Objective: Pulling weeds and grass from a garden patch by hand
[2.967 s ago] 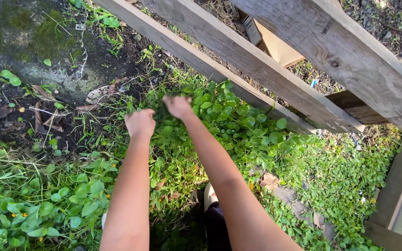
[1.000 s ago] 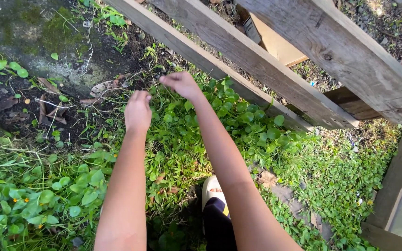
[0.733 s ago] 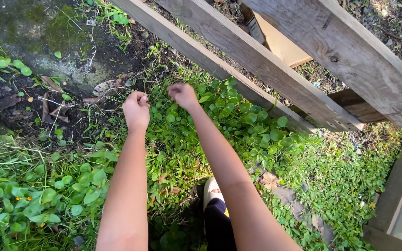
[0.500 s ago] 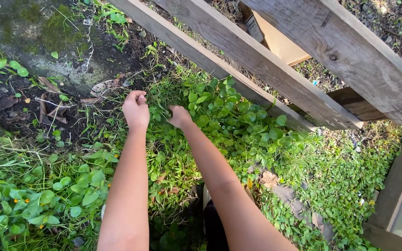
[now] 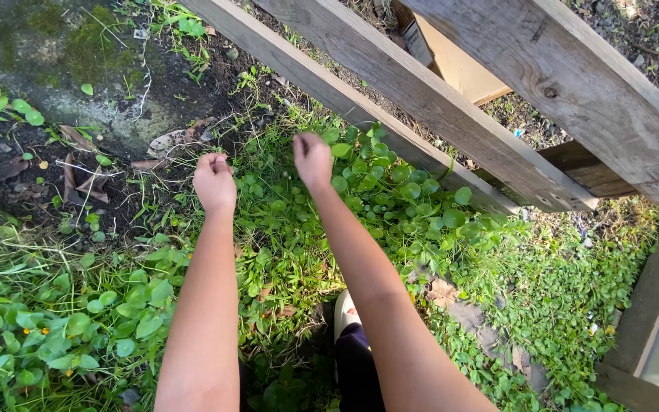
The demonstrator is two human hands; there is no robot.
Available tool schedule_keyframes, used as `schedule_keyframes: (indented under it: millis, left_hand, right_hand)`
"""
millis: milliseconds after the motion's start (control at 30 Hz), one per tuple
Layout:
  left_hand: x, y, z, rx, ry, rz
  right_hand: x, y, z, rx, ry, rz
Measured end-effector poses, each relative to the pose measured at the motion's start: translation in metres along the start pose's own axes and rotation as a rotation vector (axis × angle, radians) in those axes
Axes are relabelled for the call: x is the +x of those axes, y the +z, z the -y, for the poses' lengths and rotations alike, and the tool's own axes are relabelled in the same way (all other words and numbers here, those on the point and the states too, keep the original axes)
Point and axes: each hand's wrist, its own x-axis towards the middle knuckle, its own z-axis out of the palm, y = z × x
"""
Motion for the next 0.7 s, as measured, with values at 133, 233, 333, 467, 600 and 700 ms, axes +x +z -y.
schedule_keyframes:
  millis: [133, 233, 333, 467, 600, 700]
  left_hand:
    - [0.0, -0.007, -0.008, -0.02, -0.023, 0.002]
    - [0.005, -0.005, -0.008, -0.034, -0.007, 0.028]
    - [0.006, 0.0, -0.007, -0.059, -0.007, 0.032]
    - [0.003, 0.0, -0.014, -0.099, 0.013, 0.146]
    - [0.002, 0.0, -0.025, -0.159, 0.045, 0.199]
    - [0.0, -0.001, -0.032, -0.184, 0.044, 0.229]
  right_hand:
    - [0.026, -0.017, 0.008, -0.18, -0.296, -0.037]
    - [0.028, -0.017, 0.003, -0.116, -0.261, 0.23]
    - [0.029, 0.018, -0.061, -0.165, -0.08, 0.375]
    - [0.023, 0.055, -0.116, -0.236, 0.118, 0.332]
    - [0.024, 0.066, -0.114, -0.319, 0.228, 0.334]
    - [0.025, 0.09, -0.127, -0.412, 0.349, 0.375]
